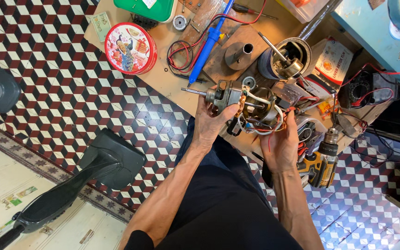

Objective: The person disassembles a small motor, inspects the internal components, and uses a power drill to rotate the shaft. They then reassemble the motor, apply lubricant, and test the rotation by hand.

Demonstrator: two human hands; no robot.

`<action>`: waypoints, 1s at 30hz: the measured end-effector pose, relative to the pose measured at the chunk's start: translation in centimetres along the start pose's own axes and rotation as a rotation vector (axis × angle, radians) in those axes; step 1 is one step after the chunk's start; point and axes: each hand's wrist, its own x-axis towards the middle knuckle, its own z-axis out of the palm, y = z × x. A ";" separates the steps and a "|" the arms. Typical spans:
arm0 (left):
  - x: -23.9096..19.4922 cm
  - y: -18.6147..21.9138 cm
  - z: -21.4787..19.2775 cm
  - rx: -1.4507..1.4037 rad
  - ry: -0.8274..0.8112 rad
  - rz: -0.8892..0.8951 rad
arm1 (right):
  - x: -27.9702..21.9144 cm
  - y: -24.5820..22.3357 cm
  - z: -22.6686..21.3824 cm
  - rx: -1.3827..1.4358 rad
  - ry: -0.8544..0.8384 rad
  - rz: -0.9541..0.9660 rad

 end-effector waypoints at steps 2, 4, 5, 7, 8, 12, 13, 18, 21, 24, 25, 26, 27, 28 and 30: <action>-0.2 0.4 0.1 -0.026 -0.036 0.009 | -0.5 -0.5 -0.2 -0.073 0.019 -0.005; -0.4 1.0 0.1 -0.028 -0.058 0.007 | -0.8 -0.8 -0.3 -0.149 0.026 -0.012; -0.5 1.4 0.2 -0.032 -0.074 0.013 | -1.2 -1.0 -0.4 -0.188 0.024 -0.017; -0.8 2.0 0.4 -0.040 -0.106 0.027 | -1.7 -1.6 -0.6 -0.256 0.004 -0.030; -1.0 2.4 0.6 0.005 -0.118 0.040 | -2.0 -1.8 -0.6 -0.284 -0.013 -0.034; -2.3 3.4 1.4 0.127 -0.139 0.128 | -2.9 -2.4 -0.5 -0.269 -0.060 -0.067; -2.6 3.6 1.7 0.142 -0.141 0.158 | -3.3 -2.4 -0.4 -0.304 -0.093 -0.096; -3.9 4.7 2.7 0.099 -0.143 0.144 | -5.5 -3.7 -0.2 -1.606 -0.118 -0.827; -4.3 5.1 2.5 0.061 -0.214 0.146 | -7.0 -5.0 0.2 -1.174 0.023 -0.425; -4.1 5.5 2.1 0.096 -0.279 0.096 | -8.4 -6.0 1.6 -1.260 0.069 -0.439; -4.0 5.7 2.1 0.117 -0.299 0.074 | -8.8 -6.2 2.2 -1.238 0.084 -0.409; -3.8 5.8 2.2 0.136 -0.293 0.072 | -9.0 -6.4 3.0 -1.218 0.105 -0.376; -3.5 5.9 2.4 0.156 -0.287 0.071 | -9.0 -6.7 3.8 -1.197 0.124 -0.342; -3.3 6.1 2.4 0.177 -0.280 0.071 | -9.1 -6.9 4.6 -1.195 0.128 -0.341; -2.6 6.5 2.7 0.074 -0.319 -0.010 | -9.0 -7.4 5.9 -1.193 0.139 -0.334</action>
